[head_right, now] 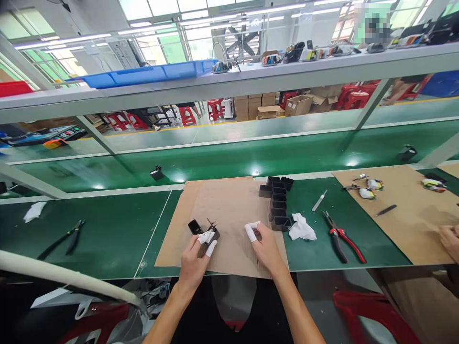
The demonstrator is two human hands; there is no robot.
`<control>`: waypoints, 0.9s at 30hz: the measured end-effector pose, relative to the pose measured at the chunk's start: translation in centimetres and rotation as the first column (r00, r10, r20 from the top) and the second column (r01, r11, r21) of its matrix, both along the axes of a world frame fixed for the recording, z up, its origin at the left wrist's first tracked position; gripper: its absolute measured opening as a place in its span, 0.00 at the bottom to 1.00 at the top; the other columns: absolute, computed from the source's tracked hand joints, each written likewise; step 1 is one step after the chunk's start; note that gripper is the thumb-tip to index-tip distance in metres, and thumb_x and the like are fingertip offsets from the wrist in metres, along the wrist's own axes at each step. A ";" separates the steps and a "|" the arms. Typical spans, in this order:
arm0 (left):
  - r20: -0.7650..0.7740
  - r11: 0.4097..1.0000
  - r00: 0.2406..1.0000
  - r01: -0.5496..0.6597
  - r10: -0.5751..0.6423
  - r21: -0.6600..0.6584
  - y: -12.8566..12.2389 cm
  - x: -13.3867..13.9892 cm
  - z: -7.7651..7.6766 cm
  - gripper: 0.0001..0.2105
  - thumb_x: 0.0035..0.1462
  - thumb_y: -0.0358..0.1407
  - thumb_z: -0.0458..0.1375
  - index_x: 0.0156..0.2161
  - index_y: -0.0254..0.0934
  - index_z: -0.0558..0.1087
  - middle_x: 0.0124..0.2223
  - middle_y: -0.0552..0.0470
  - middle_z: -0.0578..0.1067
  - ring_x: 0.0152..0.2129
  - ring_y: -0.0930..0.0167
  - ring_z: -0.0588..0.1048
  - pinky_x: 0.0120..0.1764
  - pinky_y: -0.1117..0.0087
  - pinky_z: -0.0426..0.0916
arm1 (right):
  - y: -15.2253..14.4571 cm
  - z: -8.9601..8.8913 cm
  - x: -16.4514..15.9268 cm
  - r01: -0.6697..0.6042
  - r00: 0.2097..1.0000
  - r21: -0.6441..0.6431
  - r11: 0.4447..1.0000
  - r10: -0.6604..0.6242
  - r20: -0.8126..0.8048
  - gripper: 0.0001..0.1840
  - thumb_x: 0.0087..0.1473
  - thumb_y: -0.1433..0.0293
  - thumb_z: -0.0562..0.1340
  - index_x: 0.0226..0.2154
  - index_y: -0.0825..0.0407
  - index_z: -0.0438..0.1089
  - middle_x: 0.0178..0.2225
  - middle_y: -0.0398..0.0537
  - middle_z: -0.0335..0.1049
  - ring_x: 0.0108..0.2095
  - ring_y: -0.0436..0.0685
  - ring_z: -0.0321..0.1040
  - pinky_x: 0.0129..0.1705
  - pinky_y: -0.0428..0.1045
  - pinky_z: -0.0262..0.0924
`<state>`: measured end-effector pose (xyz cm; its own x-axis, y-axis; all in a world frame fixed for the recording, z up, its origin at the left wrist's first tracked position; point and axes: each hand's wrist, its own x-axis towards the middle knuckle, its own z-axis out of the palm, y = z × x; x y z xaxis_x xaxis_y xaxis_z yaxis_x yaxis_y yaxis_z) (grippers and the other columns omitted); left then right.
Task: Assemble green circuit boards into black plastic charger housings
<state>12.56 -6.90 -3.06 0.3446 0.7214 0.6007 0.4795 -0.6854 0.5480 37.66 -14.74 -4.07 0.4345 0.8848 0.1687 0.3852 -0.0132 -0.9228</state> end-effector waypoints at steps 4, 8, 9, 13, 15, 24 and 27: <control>0.008 1.000 1.000 -0.006 0.006 0.015 -0.5 -0.1 0.1 0.07 0.70 0.34 0.62 0.49 0.39 0.80 0.45 0.46 0.81 0.42 0.65 0.85 0.44 0.68 0.81 | 0.0 0.1 0.0 -0.004 1.000 0.001 1.000 0.004 0.005 0.14 0.67 0.60 0.60 0.32 0.48 0.72 0.34 0.48 0.78 0.39 0.62 0.74 0.44 0.53 0.66; 0.017 0.999 1.000 -0.020 0.020 0.031 -0.8 -0.2 0.2 0.07 0.70 0.35 0.63 0.49 0.39 0.80 0.43 0.47 0.81 0.41 0.65 0.85 0.45 0.67 0.81 | 0.0 0.0 0.0 -0.003 1.000 0.011 1.000 0.003 0.014 0.16 0.68 0.58 0.60 0.31 0.49 0.72 0.33 0.48 0.78 0.39 0.62 0.74 0.44 0.53 0.66; 0.021 0.999 0.999 -0.029 0.028 0.039 -0.9 -0.3 0.1 0.07 0.70 0.35 0.63 0.49 0.39 0.80 0.43 0.47 0.81 0.41 0.65 0.85 0.44 0.67 0.81 | 0.0 -0.1 0.0 -0.004 1.000 0.013 1.000 0.003 0.016 0.17 0.68 0.57 0.60 0.31 0.49 0.72 0.33 0.48 0.78 0.38 0.62 0.74 0.44 0.53 0.66; 0.023 0.997 0.999 -0.046 0.045 0.058 -1.0 -0.6 0.0 0.07 0.69 0.35 0.63 0.49 0.39 0.81 0.42 0.47 0.81 0.39 0.65 0.85 0.43 0.67 0.81 | 0.1 -0.1 0.0 -0.005 1.000 0.018 1.000 0.005 0.025 0.19 0.69 0.56 0.60 0.33 0.50 0.74 0.35 0.49 0.79 0.38 0.61 0.75 0.43 0.53 0.67; 0.028 0.996 0.998 -0.054 0.052 0.067 -1.2 -0.7 0.0 0.08 0.69 0.35 0.63 0.50 0.39 0.81 0.43 0.46 0.81 0.41 0.64 0.85 0.44 0.66 0.81 | 0.1 -0.1 0.0 -0.008 0.999 0.020 1.000 0.007 0.033 0.18 0.70 0.56 0.60 0.33 0.50 0.75 0.35 0.49 0.79 0.38 0.61 0.75 0.42 0.53 0.67; 0.041 0.993 0.993 -0.115 0.114 0.027 -1.8 -0.2 -0.8 0.07 0.70 0.38 0.63 0.48 0.40 0.81 0.43 0.46 0.82 0.41 0.63 0.85 0.44 0.65 0.82 | 0.2 -0.1 0.1 -0.007 0.995 0.031 0.999 0.004 0.100 0.17 0.71 0.59 0.58 0.36 0.50 0.76 0.36 0.50 0.79 0.37 0.61 0.74 0.42 0.53 0.67; 0.046 0.982 0.981 -0.186 0.186 -0.015 -2.6 1.2 -1.2 0.09 0.70 0.39 0.63 0.49 0.40 0.81 0.44 0.43 0.83 0.40 0.61 0.86 0.42 0.62 0.82 | -0.1 0.7 -1.0 -0.054 0.984 0.049 0.997 0.045 0.172 0.14 0.70 0.61 0.60 0.39 0.49 0.79 0.38 0.52 0.79 0.40 0.62 0.75 0.45 0.55 0.68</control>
<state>13.74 -9.54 -4.23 0.1755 0.7767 0.6049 0.5719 -0.5806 0.5795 36.70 -14.80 -3.42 0.3516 0.8922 0.2836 0.5357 0.0567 -0.8425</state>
